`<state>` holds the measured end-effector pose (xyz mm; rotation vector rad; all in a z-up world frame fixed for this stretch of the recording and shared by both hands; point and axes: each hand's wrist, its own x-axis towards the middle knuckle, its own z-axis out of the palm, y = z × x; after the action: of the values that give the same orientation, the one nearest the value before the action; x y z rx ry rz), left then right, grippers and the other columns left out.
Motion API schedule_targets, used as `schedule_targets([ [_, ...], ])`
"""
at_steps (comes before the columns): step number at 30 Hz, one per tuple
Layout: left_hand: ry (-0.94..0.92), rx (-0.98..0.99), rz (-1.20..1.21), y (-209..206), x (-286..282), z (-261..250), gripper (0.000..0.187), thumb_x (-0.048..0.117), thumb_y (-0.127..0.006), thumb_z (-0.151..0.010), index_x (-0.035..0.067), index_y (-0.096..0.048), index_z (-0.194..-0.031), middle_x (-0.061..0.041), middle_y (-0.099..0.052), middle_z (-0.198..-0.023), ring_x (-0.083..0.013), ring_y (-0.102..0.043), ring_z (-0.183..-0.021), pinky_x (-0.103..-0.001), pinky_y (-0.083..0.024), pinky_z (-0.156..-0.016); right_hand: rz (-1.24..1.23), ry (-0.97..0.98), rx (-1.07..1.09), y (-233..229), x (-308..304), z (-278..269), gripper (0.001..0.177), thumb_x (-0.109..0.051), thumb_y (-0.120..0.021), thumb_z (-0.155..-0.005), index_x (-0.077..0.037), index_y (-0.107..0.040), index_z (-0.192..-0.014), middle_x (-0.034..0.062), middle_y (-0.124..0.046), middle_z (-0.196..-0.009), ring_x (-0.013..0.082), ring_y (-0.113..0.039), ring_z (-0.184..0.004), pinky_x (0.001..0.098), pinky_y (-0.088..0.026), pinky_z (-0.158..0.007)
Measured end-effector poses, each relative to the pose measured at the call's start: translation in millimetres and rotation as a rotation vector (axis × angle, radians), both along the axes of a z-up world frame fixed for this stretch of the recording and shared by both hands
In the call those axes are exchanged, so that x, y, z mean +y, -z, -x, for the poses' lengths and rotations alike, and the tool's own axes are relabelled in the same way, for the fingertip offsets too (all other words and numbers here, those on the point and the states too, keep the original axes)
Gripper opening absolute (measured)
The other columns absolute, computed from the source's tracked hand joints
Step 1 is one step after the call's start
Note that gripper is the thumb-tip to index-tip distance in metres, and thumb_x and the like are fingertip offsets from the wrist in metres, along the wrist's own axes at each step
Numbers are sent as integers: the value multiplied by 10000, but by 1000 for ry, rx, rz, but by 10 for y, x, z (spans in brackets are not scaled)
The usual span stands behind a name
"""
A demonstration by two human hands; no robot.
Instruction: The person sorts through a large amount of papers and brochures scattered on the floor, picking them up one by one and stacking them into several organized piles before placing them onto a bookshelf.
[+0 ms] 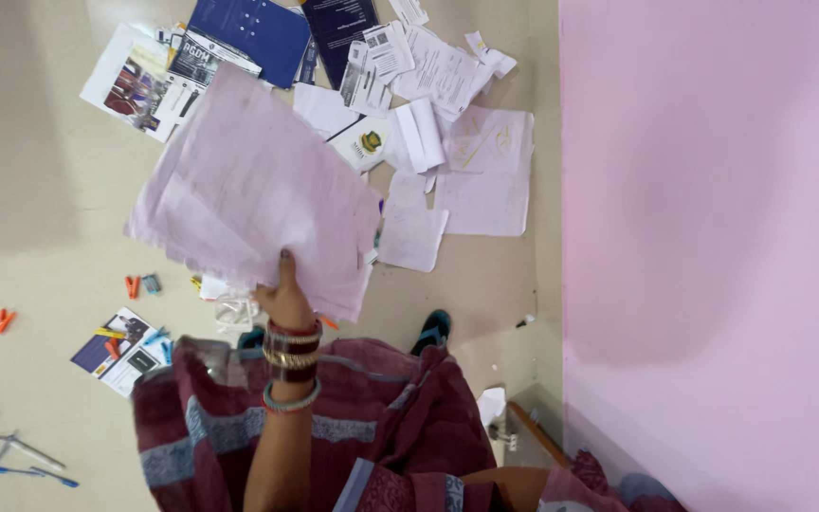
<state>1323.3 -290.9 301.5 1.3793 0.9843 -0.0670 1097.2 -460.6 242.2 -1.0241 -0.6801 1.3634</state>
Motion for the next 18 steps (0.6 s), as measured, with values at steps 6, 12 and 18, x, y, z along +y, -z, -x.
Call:
schedule_targets([
  [6,-232,-274,37,241,-392,1243,382,72,-733,-1070,-179,-557,-1299,-223,-643,-1243,-276,-628,-1073,-365,-556,-946,-53,-191,234,-227,-254,112,405,-296,-566,-1025,-74,-621,-1360,128,-703,-1227,221,-669,-1095,365,-556,-940],
  [12,-351,-301,-76,312,-475,1141,465,66,-669,-987,-104,-437,-1351,-237,-602,-1318,-291,-653,-1139,-406,-589,-1006,244,58,359,458,-1315,-702,465,-334,-569,-1057,-29,-623,-1403,144,-735,-1205,202,-706,-1079,350,-589,-948],
  [18,-483,-182,-160,751,-581,914,505,85,-688,-949,-91,-401,-1326,-225,-590,-1330,-275,-635,-1151,-394,-568,-1003,1062,268,2,1910,-2197,-1503,458,-253,-663,-894,-101,-640,-1326,118,-771,-1119,207,-743,-897,386,-603,-794],
])
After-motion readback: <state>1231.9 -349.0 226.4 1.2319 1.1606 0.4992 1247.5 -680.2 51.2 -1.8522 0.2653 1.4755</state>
